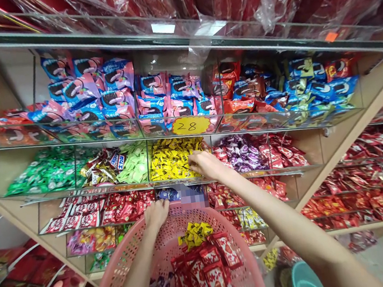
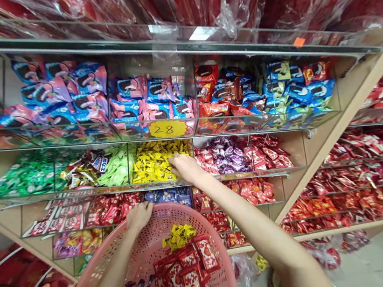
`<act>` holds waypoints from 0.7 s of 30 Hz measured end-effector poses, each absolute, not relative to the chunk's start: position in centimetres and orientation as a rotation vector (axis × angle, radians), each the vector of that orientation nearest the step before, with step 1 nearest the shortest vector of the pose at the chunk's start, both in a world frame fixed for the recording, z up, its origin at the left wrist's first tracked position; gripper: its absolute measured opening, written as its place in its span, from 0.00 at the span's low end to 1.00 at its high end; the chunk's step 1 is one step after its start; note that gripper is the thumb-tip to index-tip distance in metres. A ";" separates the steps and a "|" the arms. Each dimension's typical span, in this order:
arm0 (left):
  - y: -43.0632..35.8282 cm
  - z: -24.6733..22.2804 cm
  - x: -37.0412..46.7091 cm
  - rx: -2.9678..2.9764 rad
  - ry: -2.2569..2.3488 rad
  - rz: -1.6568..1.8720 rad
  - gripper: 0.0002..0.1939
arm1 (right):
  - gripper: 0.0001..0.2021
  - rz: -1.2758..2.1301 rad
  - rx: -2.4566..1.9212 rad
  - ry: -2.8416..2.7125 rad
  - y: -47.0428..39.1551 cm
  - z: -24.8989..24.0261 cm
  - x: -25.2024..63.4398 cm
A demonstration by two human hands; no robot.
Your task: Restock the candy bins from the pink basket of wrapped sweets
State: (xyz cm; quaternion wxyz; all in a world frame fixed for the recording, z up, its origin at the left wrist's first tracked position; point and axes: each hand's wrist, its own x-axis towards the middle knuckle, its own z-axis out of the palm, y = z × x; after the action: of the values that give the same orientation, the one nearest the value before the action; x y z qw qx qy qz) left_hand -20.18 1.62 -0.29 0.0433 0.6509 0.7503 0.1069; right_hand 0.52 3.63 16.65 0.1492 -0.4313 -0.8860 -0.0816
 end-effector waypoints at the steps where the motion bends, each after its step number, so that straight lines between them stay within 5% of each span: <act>1: 1.6 -0.3 -20.2 1.989 2.296 0.330 0.27 | 0.06 -0.244 -1.261 -2.560 4.0 16.6 0.4; 21: 1.6 -0.1 -20.2 1.999 2.280 0.321 0.28 | 0.09 -0.248 -1.259 -2.212 4.1 16.4 1.4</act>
State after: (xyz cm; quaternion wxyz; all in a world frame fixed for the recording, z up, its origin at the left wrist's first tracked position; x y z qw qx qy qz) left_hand -20.17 1.64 -0.10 0.0463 0.6549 0.7469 0.1051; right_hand 1.44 4.08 16.36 0.2881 -0.4714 -0.8283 -0.0928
